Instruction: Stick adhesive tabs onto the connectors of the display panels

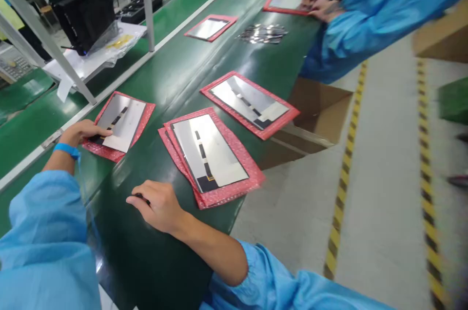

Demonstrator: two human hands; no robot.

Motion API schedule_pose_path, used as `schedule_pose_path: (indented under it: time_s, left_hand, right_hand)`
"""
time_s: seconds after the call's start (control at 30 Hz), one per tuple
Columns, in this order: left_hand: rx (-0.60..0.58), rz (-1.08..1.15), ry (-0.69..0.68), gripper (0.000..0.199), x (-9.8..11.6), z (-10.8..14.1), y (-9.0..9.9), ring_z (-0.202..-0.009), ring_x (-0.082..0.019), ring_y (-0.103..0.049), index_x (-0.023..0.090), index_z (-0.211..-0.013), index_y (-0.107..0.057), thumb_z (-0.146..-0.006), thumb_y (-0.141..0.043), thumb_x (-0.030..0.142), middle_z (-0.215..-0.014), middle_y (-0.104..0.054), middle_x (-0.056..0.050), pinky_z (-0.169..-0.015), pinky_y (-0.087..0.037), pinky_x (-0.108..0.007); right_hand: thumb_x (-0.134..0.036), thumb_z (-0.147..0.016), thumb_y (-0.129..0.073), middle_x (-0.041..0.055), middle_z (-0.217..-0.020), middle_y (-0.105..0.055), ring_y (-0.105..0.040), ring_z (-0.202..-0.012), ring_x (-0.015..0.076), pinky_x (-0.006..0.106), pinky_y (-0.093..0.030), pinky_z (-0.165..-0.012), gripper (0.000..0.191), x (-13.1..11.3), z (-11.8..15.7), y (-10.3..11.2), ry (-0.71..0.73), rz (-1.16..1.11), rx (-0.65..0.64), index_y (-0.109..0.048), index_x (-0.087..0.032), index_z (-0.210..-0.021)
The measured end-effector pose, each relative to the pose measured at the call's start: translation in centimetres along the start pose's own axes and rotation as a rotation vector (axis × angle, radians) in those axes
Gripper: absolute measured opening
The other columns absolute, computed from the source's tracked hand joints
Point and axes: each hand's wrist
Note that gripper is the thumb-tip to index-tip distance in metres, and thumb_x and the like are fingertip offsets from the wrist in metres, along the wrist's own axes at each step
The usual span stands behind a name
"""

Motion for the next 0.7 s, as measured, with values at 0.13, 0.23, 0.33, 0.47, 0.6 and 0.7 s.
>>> schedule_pose_path:
  time_s: [0.13,0.23,0.33,0.47,0.6,0.7]
  left_hand:
    - [0.021,0.085,0.078,0.016,3.0,6.2,1.2,-0.084,-0.015,-0.073,0.012,-0.107,-0.073,-0.102,-0.075,0.028,-0.100,-0.075,-0.003,-0.077,-0.065,-0.031]
    - [0.174,0.246,0.032,0.007,4.0,12.7,1.8,-0.070,-0.013,-0.070,0.011,-0.092,-0.073,-0.098,-0.072,0.011,-0.079,-0.076,0.001,-0.071,-0.064,-0.030]
    - [0.297,0.434,0.022,0.011,1.3,20.6,0.4,-0.074,-0.015,-0.075,0.016,-0.094,-0.075,-0.098,-0.067,0.010,-0.081,-0.081,0.003,-0.075,-0.067,-0.033]
    - [0.322,0.586,0.114,0.019,-6.8,30.1,-5.6,-0.087,-0.027,-0.081,0.019,-0.098,-0.079,-0.085,-0.082,0.031,-0.091,-0.084,-0.004,-0.081,-0.070,-0.042]
    - [0.307,0.611,0.189,0.055,-14.5,35.3,-12.4,-0.088,-0.032,-0.080,0.014,-0.099,-0.078,-0.078,-0.084,0.064,-0.091,-0.082,-0.013,-0.083,-0.068,-0.046]
    - [0.281,0.552,0.180,0.052,-17.7,37.6,-14.9,-0.091,-0.029,-0.079,0.015,-0.099,-0.078,-0.085,-0.076,0.064,-0.093,-0.082,-0.012,-0.088,-0.064,-0.044]
  right_hand:
    - [-0.050,-0.104,-0.066,0.0013,-0.069,-0.070,-0.063,-0.058,0.0149,0.029,-0.051,-0.062,0.034,-0.2,-0.9,0.5,-0.016,-0.065,0.171,-0.076,-0.025,-0.083]
    - [-0.056,-0.105,-0.058,0.0048,-0.077,-0.075,-0.066,-0.060,0.0158,0.029,-0.055,-0.060,0.041,0.0,-1.6,1.7,-0.090,-0.114,0.407,-0.073,-0.023,-0.086]
    - [-0.053,-0.108,-0.049,0.0051,-0.076,-0.072,-0.067,-0.058,0.0158,0.028,-0.052,-0.054,0.041,0.4,-2.2,3.5,-0.217,-0.187,0.669,-0.066,-0.021,-0.091]
    - [-0.051,-0.104,-0.051,-0.0032,-0.065,-0.058,-0.060,-0.052,0.0128,0.024,-0.045,-0.049,0.032,1.2,-2.2,5.0,-0.377,-0.299,0.825,-0.057,-0.023,-0.090]
    - [-0.053,-0.103,-0.052,-0.0052,-0.065,-0.055,-0.056,-0.050,0.0114,0.023,-0.037,-0.045,0.032,2.0,-1.4,4.3,-0.439,-0.349,0.787,-0.056,-0.025,-0.091]
    - [-0.050,-0.101,-0.063,-0.0031,-0.067,-0.058,-0.058,-0.050,0.0119,0.025,-0.038,-0.044,0.028,1.4,-0.2,3.5,-0.443,-0.387,0.645,-0.061,-0.025,-0.087]
Point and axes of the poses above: each hand's wrist, its own z-axis away from the middle knuckle, its own y-axis out of the back of the hand, x = y × z
